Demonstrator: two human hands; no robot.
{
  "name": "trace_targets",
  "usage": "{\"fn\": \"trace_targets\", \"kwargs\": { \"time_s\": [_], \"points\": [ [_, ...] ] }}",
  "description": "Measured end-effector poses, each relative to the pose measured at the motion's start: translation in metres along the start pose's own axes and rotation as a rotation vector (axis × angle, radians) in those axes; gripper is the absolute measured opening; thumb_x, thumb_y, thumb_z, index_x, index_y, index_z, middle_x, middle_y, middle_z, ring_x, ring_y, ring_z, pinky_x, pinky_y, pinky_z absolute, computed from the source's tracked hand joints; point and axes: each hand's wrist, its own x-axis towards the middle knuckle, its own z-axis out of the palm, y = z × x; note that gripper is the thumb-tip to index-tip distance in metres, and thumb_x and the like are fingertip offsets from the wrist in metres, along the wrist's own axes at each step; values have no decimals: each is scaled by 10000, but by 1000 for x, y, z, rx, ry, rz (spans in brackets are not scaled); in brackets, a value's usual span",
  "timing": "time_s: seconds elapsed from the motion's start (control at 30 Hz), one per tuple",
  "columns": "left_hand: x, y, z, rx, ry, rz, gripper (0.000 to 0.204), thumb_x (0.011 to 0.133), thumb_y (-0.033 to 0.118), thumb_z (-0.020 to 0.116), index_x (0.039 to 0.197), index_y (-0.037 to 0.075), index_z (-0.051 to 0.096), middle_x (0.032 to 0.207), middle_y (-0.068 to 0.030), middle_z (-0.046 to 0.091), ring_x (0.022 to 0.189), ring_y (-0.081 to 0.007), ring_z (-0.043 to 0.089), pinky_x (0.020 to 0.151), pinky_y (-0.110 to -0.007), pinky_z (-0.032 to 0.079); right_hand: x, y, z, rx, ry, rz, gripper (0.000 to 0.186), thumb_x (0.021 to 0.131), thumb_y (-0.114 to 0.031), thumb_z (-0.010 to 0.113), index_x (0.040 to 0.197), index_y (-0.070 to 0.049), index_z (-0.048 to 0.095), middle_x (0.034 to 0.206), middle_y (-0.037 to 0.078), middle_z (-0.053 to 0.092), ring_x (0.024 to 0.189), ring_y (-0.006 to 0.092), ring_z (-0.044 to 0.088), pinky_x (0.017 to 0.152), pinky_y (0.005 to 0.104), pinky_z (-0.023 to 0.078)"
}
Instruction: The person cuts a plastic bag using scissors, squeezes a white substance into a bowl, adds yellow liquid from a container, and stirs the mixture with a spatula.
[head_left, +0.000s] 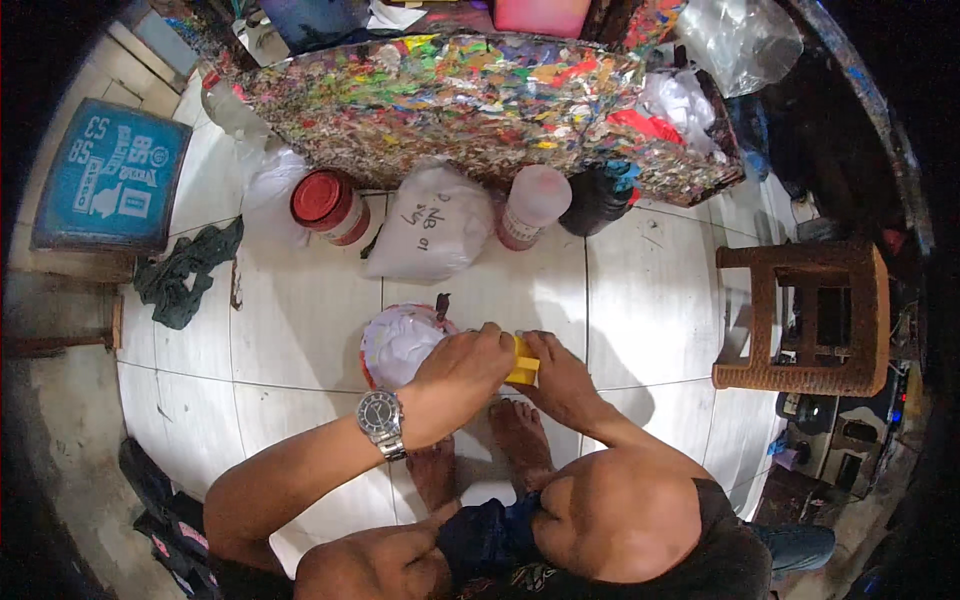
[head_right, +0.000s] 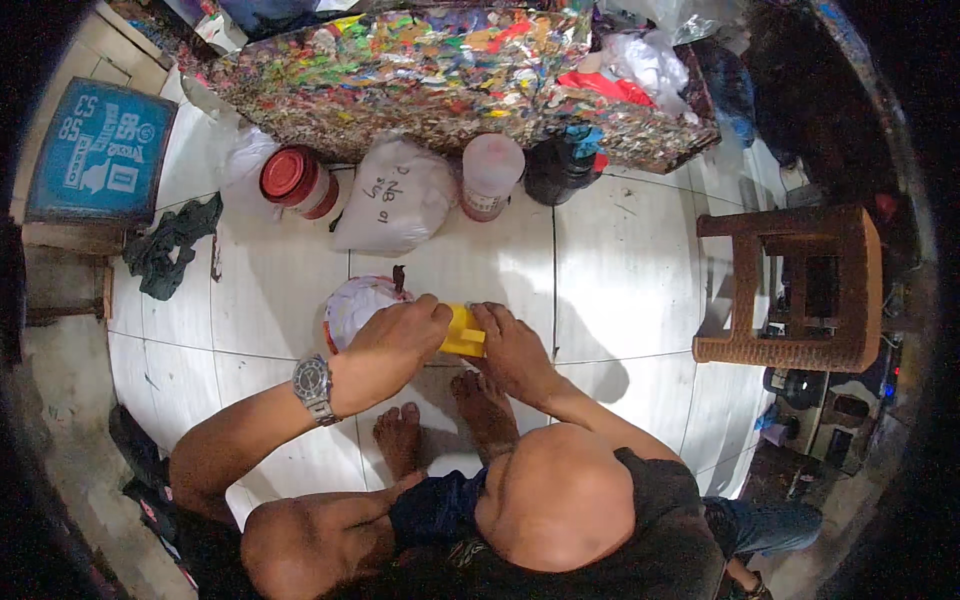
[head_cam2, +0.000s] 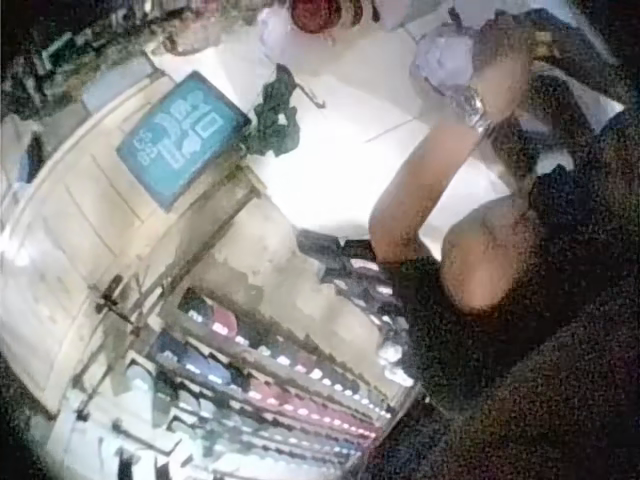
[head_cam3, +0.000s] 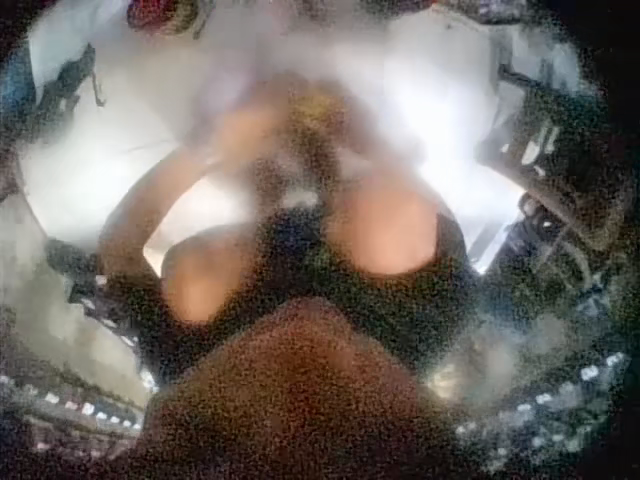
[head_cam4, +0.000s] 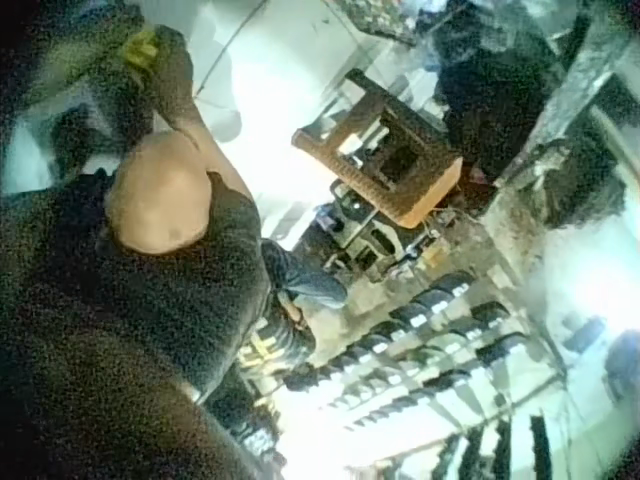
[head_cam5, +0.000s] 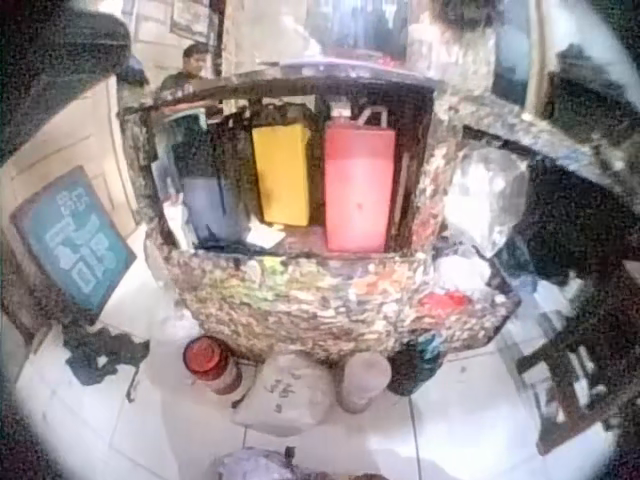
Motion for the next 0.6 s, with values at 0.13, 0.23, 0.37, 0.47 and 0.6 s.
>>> {"fn": "trace_targets", "kwargs": {
  "time_s": [0.13, 0.23, 0.37, 0.47, 0.6],
  "points": [
    [-4, 1, 9, -49, 58, -73, 209, 809, 5, 544, 1008, -45, 507, 970, -220, 569, 842, -408, 619, 703, -455, 526, -1, 6, 2, 7, 10, -15, 658, 812, -215, 730, 1337, 5, 400, 1226, 197, 502, 1067, 373, 580, 886, 430, 515],
    [-6, 1, 15, -72, 115, -103, 211, 809, 10, 562, 1007, -56, 526, 954, -224, 580, 835, -390, 633, 694, -431, 537, -5, 7, 4, -22, 16, -6, 657, 806, -198, 724, 1337, 3, 394, 1209, 199, 502, 1043, 373, 586, 859, 432, 524],
    [-8, -11, 26, -109, 155, -94, 222, 805, 17, 575, 1004, -43, 494, 944, -223, 565, 812, -415, 616, 693, -464, 522, -2, 4, 10, 9, 11, -12, 660, 808, -196, 721, 1343, -5, 387, 1213, 198, 498, 1048, 374, 587, 841, 429, 535],
    [-2, -5, 18, -82, 93, -44, 197, 827, 23, 555, 999, -59, 502, 942, -224, 559, 803, -379, 632, 678, -413, 550, -5, 7, 3, -23, -23, 21, 654, 812, -211, 719, 1339, -5, 390, 1212, 199, 498, 1038, 374, 595, 833, 425, 539],
    [-3, -15, 24, -41, 44, -70, 234, 816, 46, 591, 1006, -38, 484, 938, -213, 532, 769, -385, 621, 646, -427, 547, -3, 2, 4, 17, 0, 25, 650, 809, -211, 724, 1334, -16, 396, 1210, 199, 499, 1011, 377, 608, 815, 427, 546]
  ]
}}
